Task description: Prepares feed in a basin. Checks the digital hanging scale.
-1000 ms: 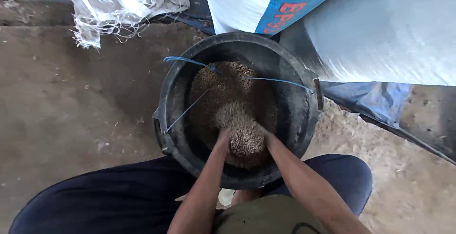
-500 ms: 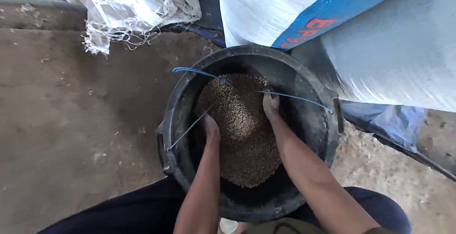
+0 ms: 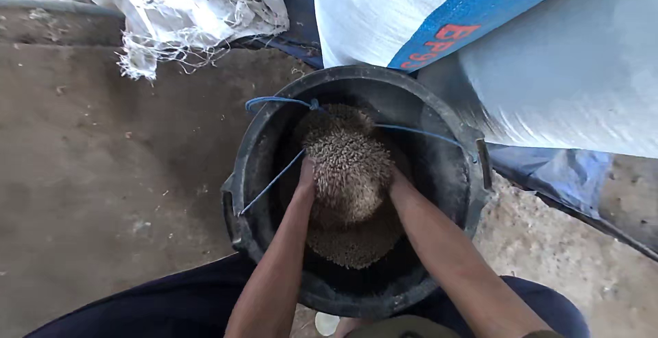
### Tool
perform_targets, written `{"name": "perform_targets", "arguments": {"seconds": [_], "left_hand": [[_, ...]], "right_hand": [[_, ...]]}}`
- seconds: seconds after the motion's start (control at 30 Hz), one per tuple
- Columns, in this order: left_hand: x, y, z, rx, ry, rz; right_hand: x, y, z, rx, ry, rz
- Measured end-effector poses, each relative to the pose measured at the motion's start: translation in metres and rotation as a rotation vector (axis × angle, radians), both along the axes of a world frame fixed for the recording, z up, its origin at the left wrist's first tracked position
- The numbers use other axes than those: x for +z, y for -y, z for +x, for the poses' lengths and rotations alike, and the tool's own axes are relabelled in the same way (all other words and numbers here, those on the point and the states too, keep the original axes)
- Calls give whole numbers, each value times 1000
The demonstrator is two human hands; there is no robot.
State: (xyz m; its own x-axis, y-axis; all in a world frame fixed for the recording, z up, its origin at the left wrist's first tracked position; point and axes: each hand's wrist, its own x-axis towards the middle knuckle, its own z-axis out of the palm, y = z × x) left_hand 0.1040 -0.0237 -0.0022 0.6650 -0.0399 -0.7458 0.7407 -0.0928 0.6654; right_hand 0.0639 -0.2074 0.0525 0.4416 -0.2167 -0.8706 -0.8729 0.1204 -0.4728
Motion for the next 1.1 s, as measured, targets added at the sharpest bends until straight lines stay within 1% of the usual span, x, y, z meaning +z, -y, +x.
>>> {"name": "perform_targets", "arguments": {"seconds": [0.03, 0.07, 0.1, 0.13, 0.17, 0.2, 0.23, 0.3, 0.37, 0.4, 0.47, 0.53, 0.57, 0.63, 0.67, 0.7, 0.77, 0.8, 0.83, 0.9, 0.93, 0.97, 1.0, 1.1], "left_hand": [[6, -1, -7, -39, 43, 95], [9, -5, -14, -110, 68, 239], [10, -10, -25, -208, 74, 412], [7, -17, -37, -293, 54, 572], [3, -24, -48, -329, -10, 653], [-2, -30, -61, -298, -71, 654], [-6, -33, -72, -223, -121, 607], [-9, -27, -80, -13, -200, 456], [-8, -11, -84, 109, -273, 290], [-7, 0, -85, 129, -294, 237], [1, 19, -85, 101, -331, 159], [11, 31, -84, 48, -334, 101], [17, 32, -86, 24, -313, 89], [27, 30, -82, -66, -198, 111], [33, 27, -79, -147, -121, 166], [37, 23, -76, -252, -46, 274], [38, 12, -73, -434, -12, 525], [33, 5, -76, -484, -56, 598], [27, 0, -83, -492, -118, 631], [16, -3, -104, -373, -251, 610], [12, 1, -114, -283, -321, 581], [12, 9, -120, -188, -380, 532], [12, 18, -123, -110, -427, 474], [11, 32, -136, 59, -540, 256]], "right_hand": [[-17, 8, 1, 53, 41, -67], [-33, 19, 3, 146, 54, -112], [-45, 29, 9, 357, 28, -216], [-49, 37, 23, 645, -9, -325], [-55, 43, 41, 904, 21, -418], [-65, 51, 47, 1030, 72, -470], [-79, 59, 42, 1027, 126, -486], [-96, 67, 23, 851, 183, -418], [-92, 52, 1, 648, 110, -270], [-87, 40, -6, 577, 56, -184], [-72, 18, -20, 501, -12, -6], [-47, 7, -29, 449, -69, 138], [-34, 5, -34, 446, -85, 176], [-13, 7, -28, 537, -82, 114], [-5, 11, -21, 623, -76, 22], [1, 17, -12, 720, -70, -102], [-4, 36, 4, 870, 4, -313], [-14, 46, 8, 950, 45, -392], [-28, 57, 9, 1041, 36, -453], [-58, 71, -3, 1151, 4, -520], [-67, 71, -15, 1149, -36, -497], [-67, 68, -24, 1127, -88, -452], [-63, 64, -31, 1078, -136, -394], [-52, 43, -55, 835, -254, -199]]}}
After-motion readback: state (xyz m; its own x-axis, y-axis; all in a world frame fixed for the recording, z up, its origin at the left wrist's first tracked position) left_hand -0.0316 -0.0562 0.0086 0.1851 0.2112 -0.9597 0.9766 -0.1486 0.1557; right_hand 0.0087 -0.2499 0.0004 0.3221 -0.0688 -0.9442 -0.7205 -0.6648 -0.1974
